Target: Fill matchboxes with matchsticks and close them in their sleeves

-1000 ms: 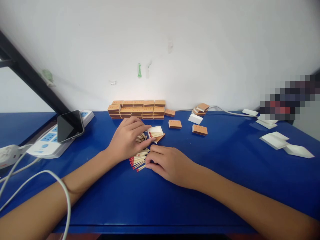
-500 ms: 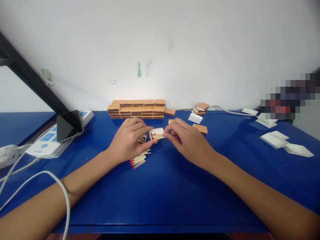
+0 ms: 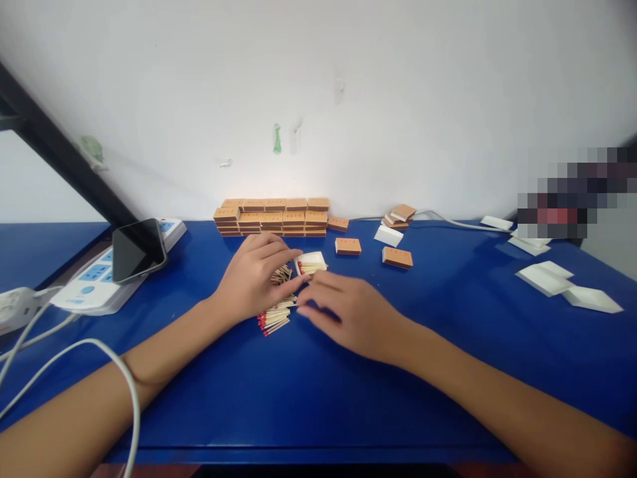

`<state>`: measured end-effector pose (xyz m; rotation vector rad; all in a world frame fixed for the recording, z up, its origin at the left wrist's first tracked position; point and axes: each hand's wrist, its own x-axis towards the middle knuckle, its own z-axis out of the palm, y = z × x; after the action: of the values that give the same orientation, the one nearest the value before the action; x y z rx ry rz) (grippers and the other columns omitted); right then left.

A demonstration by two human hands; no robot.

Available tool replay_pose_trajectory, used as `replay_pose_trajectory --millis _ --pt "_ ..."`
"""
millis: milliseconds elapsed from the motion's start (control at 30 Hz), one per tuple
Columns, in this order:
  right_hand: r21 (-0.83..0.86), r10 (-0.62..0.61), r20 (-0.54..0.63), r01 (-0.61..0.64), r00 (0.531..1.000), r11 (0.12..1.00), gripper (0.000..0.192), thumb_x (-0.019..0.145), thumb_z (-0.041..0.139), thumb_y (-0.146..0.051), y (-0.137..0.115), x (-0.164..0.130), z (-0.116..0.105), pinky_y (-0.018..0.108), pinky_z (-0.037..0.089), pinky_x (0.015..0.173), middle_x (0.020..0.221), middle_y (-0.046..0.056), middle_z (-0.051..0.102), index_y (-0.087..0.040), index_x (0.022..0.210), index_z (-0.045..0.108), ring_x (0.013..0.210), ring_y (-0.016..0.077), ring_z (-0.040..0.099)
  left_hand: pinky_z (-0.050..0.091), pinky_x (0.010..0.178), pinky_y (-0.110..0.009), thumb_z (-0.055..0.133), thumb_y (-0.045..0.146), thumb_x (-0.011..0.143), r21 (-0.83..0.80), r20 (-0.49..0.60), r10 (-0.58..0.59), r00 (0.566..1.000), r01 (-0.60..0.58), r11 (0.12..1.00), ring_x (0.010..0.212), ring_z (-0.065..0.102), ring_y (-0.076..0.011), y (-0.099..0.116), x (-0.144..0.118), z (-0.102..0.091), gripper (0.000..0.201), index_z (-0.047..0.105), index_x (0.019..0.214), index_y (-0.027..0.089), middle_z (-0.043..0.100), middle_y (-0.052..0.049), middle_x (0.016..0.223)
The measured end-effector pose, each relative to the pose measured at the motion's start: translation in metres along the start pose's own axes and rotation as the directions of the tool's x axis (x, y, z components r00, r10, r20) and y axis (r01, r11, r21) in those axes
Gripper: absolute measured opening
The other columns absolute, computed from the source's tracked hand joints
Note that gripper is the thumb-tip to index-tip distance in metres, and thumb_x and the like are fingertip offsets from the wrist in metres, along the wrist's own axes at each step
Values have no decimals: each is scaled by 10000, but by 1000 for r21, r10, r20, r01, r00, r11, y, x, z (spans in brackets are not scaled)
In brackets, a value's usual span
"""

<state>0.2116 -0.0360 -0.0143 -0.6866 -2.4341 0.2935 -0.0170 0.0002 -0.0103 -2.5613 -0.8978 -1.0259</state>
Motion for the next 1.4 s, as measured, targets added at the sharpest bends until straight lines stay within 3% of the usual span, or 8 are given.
replay_pose_trajectory --millis 167,433,600,767,933,1167,1300,1400 --pt "-40 -34 204 43 978 998 208 1064 535 -241 -10 -2 17 306 488 712 998 56 665 -183 1117 728 874 185 643 524 890 -435 725 417 957 12 3 -7 1000 7 1000 982 685 -264 0 1 0 330 740 1140 143 777 -90 972" --pt "45 35 209 -45 977 998 149 1053 574 -225 -6 1 19 300 493 744 995 35 689 -172 1001 703 860 160 648 525 894 -433 720 407 962 14 3 -8 1000 8 1000 984 682 -258 1 1 1 311 738 1136 150 776 -80 956" --pt "12 75 240 -80 968 997 136 1046 600 -235 -11 4 19 294 479 712 978 31 690 -169 953 674 830 160 646 529 890 -435 722 406 961 12 7 -6 1000 6 1000 985 680 -258 0 1 1 320 738 1145 146 775 -86 965" --pt "-61 110 64 -107 992 992 159 1072 537 -238 0 4 3 294 467 713 967 36 654 -181 961 636 800 159 620 530 893 -444 731 403 952 10 10 -3 1000 3 1000 987 682 -273 -2 -1 1 333 739 1152 137 774 -100 986" --pt "-119 214 -158 -234 964 965 114 1058 539 -220 25 5 -13 294 423 670 922 30 604 -193 972 609 742 160 559 527 887 -435 746 433 942 9 17 19 1000 -19 1000 992 683 -271 2 -1 0 366 731 1162 140 772 -94 961" --pt "-177 198 -184 -230 963 957 97 1042 549 -182 31 6 -10 309 421 693 898 31 600 -187 971 616 784 179 557 528 884 -425 745 417 945 -14 19 40 999 -40 999 1004 689 -264 8 2 -2 334 733 1151 155 778 -86 969" --pt "-89 156 -210 -178 965 980 99 1048 556 -210 21 6 -8 293 441 676 913 29 625 -193 998 640 754 158 573 527 889 -433 745 424 942 1 14 0 1000 0 1000 995 686 -265 4 1 -2 342 740 1155 156 779 -87 974" --pt "-22 80 -147 -84 986 996 114 1050 557 -223 9 4 -2 290 473 701 931 34 649 -190 993 650 755 150 599 531 892 -448 729 414 950 11 2 -30 1000 30 999 985 683 -269 1 0 -1 334 747 1154 149 777 -94 987"
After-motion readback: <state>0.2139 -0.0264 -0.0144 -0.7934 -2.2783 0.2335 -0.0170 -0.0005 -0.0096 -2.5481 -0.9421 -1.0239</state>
